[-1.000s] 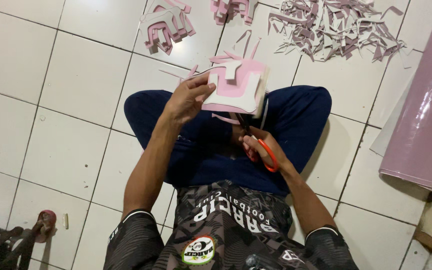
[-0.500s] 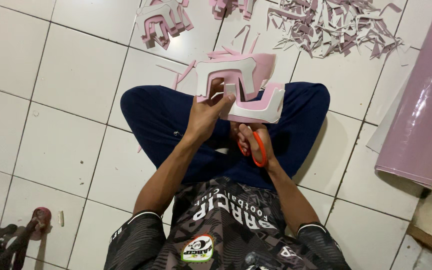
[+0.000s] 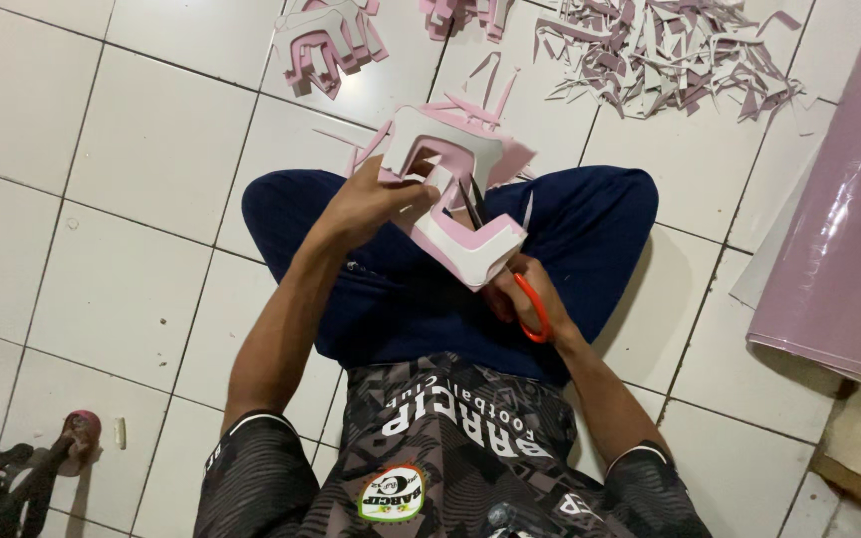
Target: The person sits cross-legged on a tiled floor and trims excess pink and white foam from decorative letter shapes with red-handled scissors, working one letter at a time on their lap and setting finished letters aside with the growing pile of trimmed pieces.
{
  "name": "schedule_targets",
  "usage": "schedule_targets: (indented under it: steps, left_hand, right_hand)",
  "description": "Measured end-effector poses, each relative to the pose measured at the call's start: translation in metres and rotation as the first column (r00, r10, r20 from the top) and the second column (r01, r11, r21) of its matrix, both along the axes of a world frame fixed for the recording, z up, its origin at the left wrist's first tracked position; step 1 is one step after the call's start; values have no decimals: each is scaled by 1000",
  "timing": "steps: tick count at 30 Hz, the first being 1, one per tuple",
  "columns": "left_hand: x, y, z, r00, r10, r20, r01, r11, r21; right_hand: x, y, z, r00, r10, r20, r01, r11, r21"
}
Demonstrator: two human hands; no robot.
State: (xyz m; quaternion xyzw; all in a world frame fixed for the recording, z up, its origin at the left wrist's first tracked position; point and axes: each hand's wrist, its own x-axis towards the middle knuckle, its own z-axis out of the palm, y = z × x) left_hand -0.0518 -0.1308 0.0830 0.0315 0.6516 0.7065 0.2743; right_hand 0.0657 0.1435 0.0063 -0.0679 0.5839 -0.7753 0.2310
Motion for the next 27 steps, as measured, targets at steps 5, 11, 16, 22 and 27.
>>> schedule_targets:
  steps: [5, 11, 16, 22, 27]
  left_hand:
    - [-11, -9, 12, 971, -199, -130, 194, 980, -52]
    - [-7, -8, 12, 970, -226, -92, 204, 958, -201]
    - [-6, -9, 7, 984, -175, 28, 177, 982, -72]
    - [-8, -5, 16, 994, -90, -69, 83, 991, -105]
    - [-9, -2, 16, 991, -20, -131, -1, 988, -153]
  right_hand:
    - [-9, 4, 20, 993, 113, 43, -118, 983, 139]
    - [-16, 0, 33, 999, 19, 39, -25, 986, 164]
    - [-23, 5, 38, 988, 46, -147, 16, 920, 392]
    - [-26, 9, 40, 923, 169, -346, 36, 857, 515]
    - [-22, 18, 38, 952, 208, 225, -258, 941, 221]
